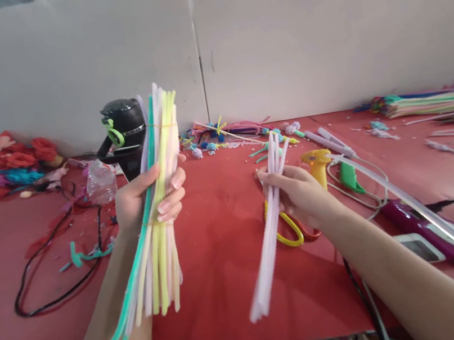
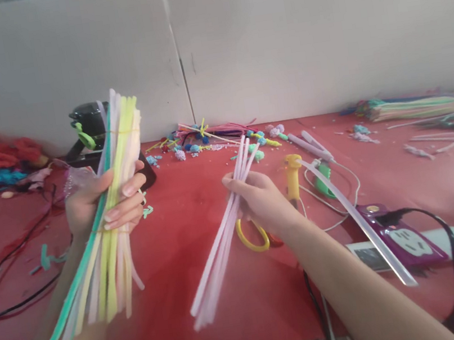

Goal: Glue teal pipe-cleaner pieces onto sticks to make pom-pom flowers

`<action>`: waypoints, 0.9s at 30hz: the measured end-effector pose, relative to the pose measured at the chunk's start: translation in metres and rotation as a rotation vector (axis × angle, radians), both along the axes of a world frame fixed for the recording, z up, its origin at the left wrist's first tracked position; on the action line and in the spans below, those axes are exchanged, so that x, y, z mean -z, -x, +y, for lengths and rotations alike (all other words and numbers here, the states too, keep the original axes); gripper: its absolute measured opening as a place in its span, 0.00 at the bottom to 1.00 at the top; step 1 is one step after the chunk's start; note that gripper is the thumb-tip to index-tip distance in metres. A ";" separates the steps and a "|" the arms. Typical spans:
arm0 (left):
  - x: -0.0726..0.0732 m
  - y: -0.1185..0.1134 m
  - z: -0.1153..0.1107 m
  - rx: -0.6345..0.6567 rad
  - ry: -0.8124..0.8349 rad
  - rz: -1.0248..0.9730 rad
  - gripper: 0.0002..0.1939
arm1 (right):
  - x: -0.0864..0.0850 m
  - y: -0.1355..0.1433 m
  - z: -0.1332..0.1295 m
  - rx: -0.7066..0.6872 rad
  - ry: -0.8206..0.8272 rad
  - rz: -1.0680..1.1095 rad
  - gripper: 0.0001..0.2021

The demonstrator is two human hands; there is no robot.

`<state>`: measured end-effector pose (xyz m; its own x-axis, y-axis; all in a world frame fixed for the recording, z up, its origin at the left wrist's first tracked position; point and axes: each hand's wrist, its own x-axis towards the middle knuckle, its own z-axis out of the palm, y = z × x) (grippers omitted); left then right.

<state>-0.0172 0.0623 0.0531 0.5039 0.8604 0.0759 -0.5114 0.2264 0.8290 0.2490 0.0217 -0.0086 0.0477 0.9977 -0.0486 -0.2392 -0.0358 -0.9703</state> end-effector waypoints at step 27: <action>0.017 -0.030 0.003 -0.175 0.101 0.087 0.17 | 0.022 0.023 0.000 -0.053 -0.362 -0.946 0.13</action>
